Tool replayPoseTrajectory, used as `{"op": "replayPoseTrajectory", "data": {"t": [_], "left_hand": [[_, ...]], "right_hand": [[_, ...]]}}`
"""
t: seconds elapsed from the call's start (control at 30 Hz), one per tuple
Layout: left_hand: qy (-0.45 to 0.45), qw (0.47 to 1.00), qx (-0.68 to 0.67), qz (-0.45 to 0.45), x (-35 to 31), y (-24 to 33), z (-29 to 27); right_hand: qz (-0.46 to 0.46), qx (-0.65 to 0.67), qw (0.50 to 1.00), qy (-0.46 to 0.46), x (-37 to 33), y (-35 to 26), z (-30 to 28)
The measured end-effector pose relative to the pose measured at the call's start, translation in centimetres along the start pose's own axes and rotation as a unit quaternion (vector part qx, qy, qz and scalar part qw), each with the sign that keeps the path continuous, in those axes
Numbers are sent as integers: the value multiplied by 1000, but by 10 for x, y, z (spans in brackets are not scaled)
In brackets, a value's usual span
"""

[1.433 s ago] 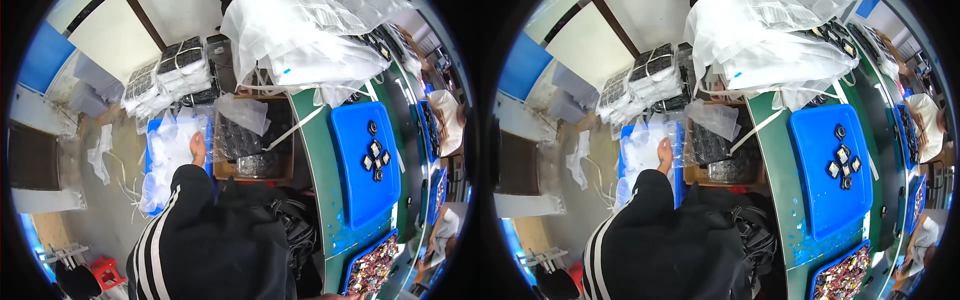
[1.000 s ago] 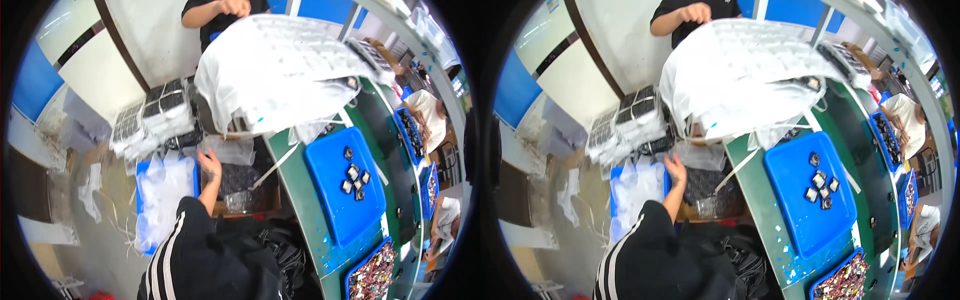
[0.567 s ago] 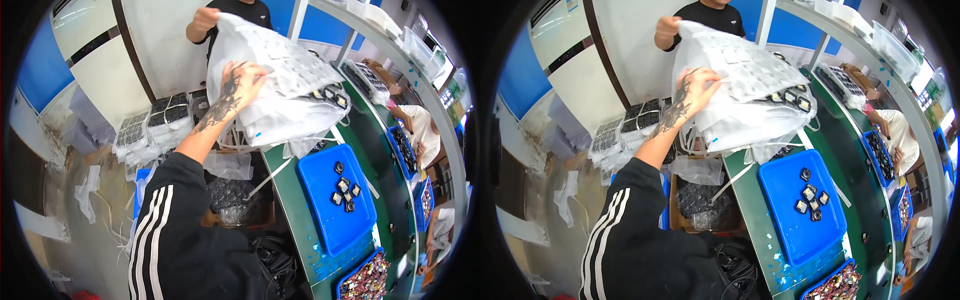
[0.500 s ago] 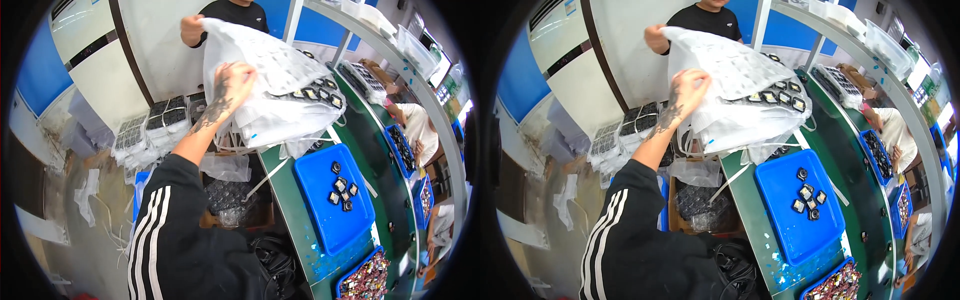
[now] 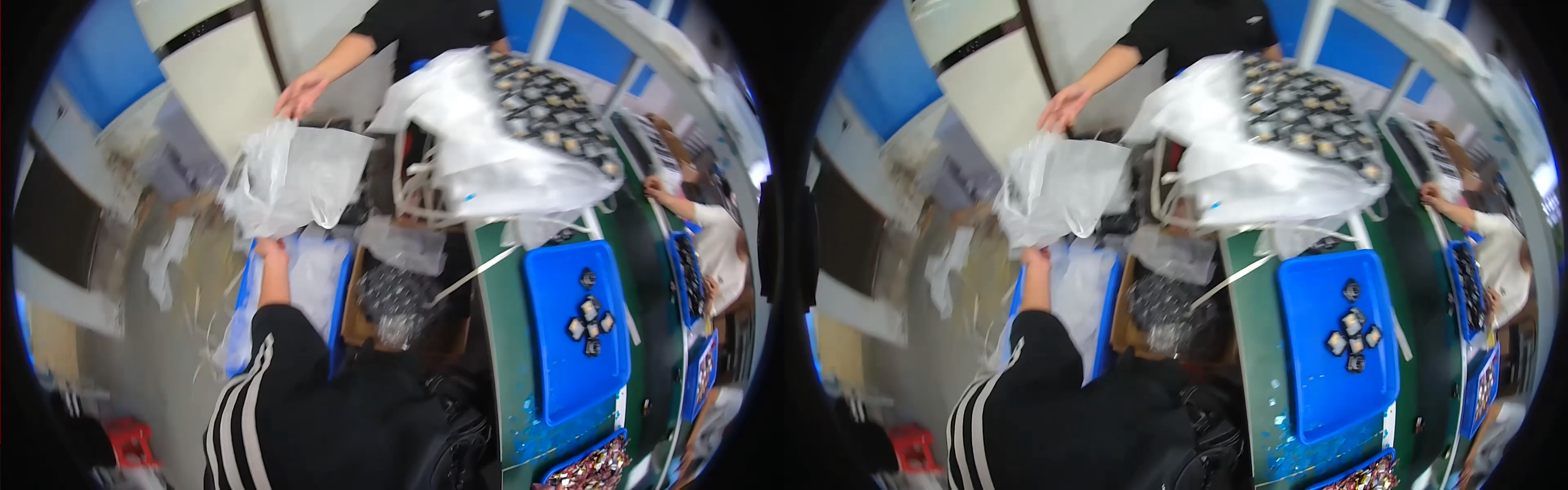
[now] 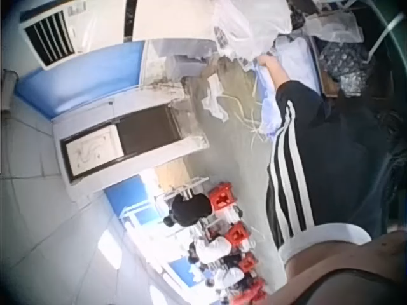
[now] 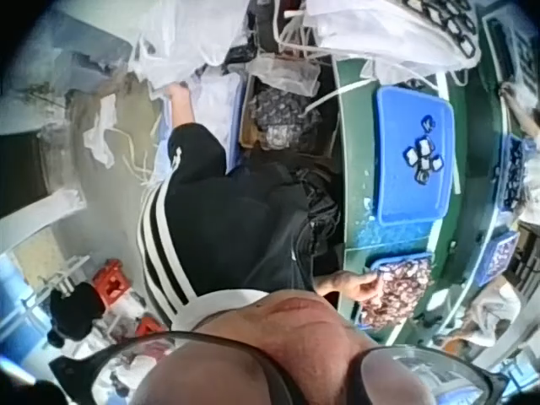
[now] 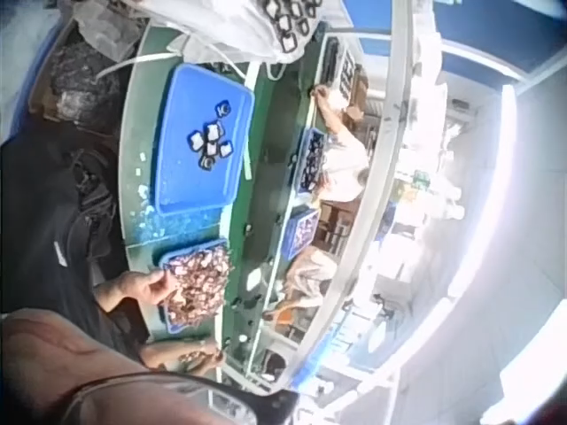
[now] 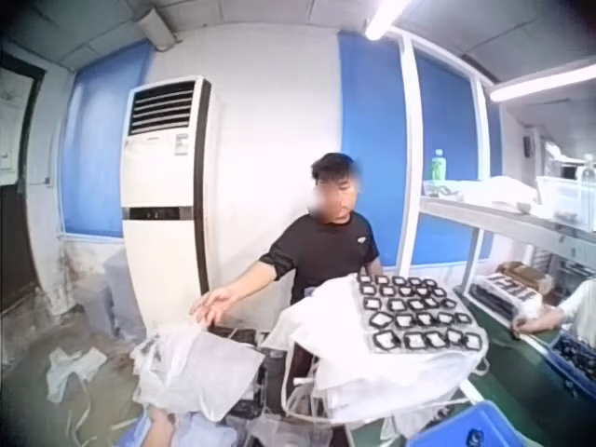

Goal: Assembling components into an electronic housing and organizing the finished parts into trays.

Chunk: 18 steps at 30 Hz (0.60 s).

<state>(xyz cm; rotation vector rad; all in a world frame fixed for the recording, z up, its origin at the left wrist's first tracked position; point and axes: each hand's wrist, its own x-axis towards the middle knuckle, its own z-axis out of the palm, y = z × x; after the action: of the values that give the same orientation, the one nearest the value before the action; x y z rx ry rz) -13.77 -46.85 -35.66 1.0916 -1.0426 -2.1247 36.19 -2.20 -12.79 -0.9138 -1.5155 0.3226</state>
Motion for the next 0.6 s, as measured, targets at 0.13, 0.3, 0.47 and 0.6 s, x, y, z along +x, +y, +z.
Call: {"op": "replayPoseTrajectory", "data": {"t": [0.13,0.3,0.47,0.6], "left_hand": [[128,955,258,65,45,-15,-87],[262,859,421,127,0,-8,-199],[316,732,544,262,0,-4,-199],[-18,858,187,478,0,-6,-35]], "right_hand": [[18,33,989,-145,23,-14,39],[9,7,977,-214,21,-29,44],[41,-8,985,-169,20,-39,59],[72,92,963,-242,65,-34,73]]}}
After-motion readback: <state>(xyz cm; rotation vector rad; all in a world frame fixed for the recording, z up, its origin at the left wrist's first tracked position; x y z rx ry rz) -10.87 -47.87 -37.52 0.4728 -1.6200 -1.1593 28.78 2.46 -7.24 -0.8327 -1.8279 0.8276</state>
